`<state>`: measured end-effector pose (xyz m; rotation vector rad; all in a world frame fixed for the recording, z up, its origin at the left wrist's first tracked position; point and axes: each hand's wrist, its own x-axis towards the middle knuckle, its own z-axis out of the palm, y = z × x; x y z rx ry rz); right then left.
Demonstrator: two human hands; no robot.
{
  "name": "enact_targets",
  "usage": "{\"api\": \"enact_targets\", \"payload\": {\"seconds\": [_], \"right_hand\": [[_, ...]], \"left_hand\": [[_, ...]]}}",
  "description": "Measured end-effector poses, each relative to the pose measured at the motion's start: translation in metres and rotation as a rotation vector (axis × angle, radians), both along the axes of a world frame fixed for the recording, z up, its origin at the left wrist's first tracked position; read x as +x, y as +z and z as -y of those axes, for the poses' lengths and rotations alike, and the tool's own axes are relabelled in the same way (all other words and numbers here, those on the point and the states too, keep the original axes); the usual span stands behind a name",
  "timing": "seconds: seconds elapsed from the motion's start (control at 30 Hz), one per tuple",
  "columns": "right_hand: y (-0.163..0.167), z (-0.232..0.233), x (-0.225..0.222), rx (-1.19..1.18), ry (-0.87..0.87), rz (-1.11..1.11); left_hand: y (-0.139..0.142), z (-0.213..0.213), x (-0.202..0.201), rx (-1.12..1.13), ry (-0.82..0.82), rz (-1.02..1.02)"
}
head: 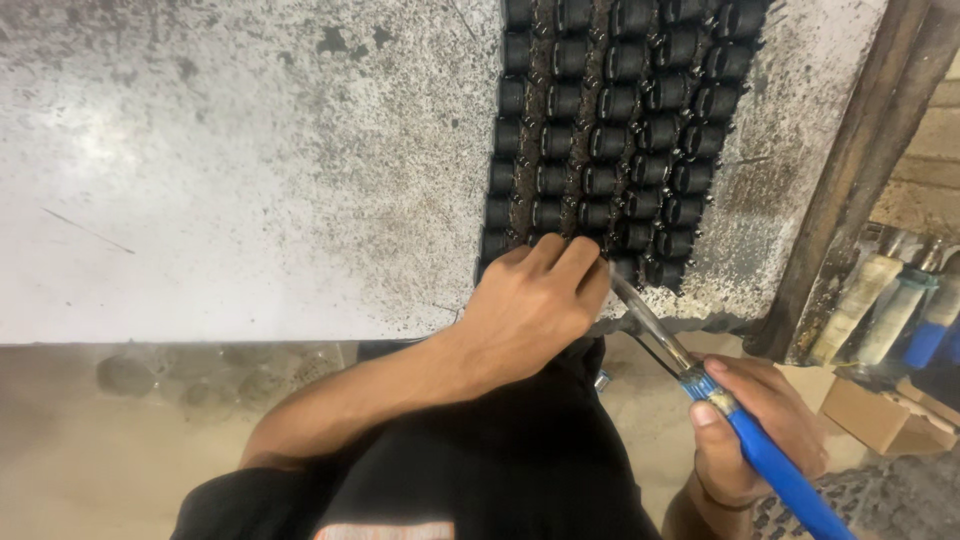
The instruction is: The person gathers black plastic coil bobbins from a pile and arranges them into a grid of rows on the workbench, then uses a soldering iron to solder wire leads onto each bobbin, working through the grid one at a time while smoke rises from the solder joints.
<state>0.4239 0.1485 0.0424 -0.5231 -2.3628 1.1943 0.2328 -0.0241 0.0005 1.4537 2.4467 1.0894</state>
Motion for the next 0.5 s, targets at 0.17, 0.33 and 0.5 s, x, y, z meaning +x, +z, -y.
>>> {"api": "enact_targets", "payload": {"seconds": [0.17, 0.33, 0.5], "right_hand": [[0.007, 0.0, -0.014, 0.02, 0.045, 0.001], [0.018, 0.006, -0.022, 0.08, 0.092, 0.059], [0.029, 0.0, -0.012, 0.127, 0.138, 0.151]], "left_hand": [[0.004, 0.001, -0.003, -0.007, 0.012, 0.003], [-0.002, -0.006, 0.002, -0.011, -0.038, 0.016], [0.003, -0.004, 0.005, 0.034, 0.0, 0.057]]}}
